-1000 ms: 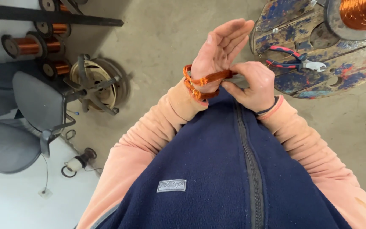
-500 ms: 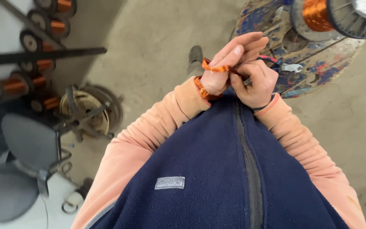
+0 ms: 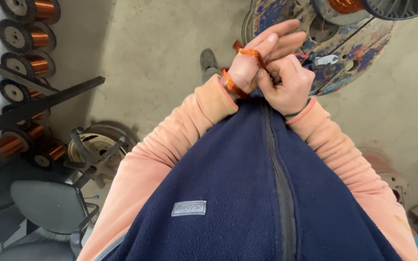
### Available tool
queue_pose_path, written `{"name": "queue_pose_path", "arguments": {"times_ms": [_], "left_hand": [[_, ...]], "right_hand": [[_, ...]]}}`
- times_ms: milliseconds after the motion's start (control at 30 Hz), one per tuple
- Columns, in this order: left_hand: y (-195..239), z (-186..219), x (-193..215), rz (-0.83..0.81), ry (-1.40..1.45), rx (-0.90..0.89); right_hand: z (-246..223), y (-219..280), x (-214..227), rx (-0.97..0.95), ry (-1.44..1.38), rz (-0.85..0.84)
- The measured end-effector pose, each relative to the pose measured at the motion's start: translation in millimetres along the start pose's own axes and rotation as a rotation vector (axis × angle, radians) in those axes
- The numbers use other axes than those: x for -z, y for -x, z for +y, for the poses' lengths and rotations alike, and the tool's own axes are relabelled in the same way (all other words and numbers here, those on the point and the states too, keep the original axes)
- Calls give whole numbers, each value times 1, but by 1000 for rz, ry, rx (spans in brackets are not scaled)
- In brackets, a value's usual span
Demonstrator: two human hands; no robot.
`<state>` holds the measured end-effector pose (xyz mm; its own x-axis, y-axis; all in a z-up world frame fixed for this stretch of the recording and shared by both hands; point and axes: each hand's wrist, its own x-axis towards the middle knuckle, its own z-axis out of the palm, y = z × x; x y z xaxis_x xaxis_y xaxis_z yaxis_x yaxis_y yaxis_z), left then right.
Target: Trim and strip insulation or excess length from bundled copper wire coils using pliers.
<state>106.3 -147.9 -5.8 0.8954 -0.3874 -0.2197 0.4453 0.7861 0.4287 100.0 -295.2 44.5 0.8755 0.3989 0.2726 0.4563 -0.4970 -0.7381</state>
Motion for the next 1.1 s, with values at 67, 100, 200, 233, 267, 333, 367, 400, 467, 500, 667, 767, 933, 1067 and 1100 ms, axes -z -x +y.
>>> {"name": "queue_pose_path", "arguments": {"times_ms": [67, 100, 200, 233, 267, 333, 367, 400, 467, 500, 667, 767, 933, 1067, 1100], "left_hand": [[-1, -5, 12, -87, -39, 31], [-3, -6, 18, -180, -90, 55], [5, 17, 0, -159, -218, 239], [4, 16, 13, -157, -214, 243], [4, 14, 26, -303, -313, 140], [3, 7, 40, -452, -415, 31], [3, 3, 43, -474, -583, -2], [3, -1, 45, -494, -750, -35], [5, 0, 46, -529, -920, -86], [4, 0, 47, -564, -1089, -146], [25, 45, 7, -480, -1040, -109], [39, 70, -17, -481, -1038, -36], [55, 80, -35, -422, -1065, -99], [60, 77, -35, -285, -1057, -122], [58, 76, -35, -238, -1006, -127]], "right_hand": [[2, -3, 13, 30, 16, -34], [5, -6, 20, 71, 31, -59], [-9, -34, 37, 266, 82, -71], [-21, -47, 41, 260, 82, -73], [-34, -60, 47, 334, 140, -107], [-45, -79, 53, 416, 199, -138], [-45, -85, 52, 435, 177, -230], [-44, -91, 52, 454, 155, -323], [-31, -86, 45, 412, 70, -419], [-23, -84, 43, 374, -13, -519], [-14, -68, 40, 307, -116, -499], [-14, -61, 40, 284, -164, -444], [-22, -69, 50, 276, -147, -437], [-28, -75, 60, 290, -64, -477], [-28, -77, 61, 288, -40, -484]]}}
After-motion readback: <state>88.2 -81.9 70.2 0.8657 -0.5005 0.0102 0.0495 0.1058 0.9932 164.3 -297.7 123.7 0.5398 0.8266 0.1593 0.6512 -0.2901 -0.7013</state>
